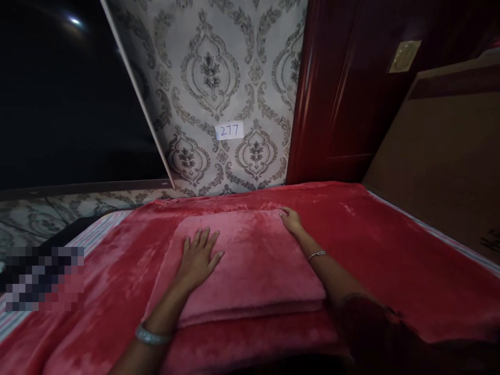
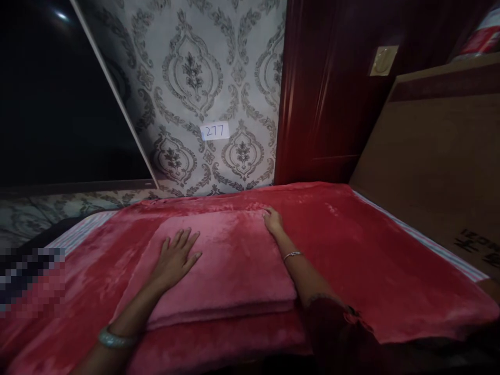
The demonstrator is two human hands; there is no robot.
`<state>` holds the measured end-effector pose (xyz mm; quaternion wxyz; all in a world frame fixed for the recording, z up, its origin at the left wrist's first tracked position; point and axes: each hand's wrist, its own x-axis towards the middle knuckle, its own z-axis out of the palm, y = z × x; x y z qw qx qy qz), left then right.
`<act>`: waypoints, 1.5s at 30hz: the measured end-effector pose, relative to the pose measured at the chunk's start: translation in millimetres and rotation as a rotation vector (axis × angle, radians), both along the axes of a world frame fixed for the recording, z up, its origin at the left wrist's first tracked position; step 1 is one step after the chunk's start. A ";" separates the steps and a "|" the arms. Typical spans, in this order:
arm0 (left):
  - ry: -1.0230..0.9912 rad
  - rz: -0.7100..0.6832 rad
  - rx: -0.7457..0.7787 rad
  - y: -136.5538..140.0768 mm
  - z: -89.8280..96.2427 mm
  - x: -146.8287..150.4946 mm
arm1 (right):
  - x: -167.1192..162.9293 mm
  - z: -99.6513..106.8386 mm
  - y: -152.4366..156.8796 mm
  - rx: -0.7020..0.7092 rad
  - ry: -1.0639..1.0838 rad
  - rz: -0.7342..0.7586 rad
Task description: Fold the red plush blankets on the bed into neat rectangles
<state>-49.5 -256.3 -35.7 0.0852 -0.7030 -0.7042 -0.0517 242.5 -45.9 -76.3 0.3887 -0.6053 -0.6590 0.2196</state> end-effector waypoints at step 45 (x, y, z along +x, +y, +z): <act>-0.283 0.302 -0.109 73.4 2.7 -101.2 | -69.9 30.2 -55.7 0.056 -0.488 0.040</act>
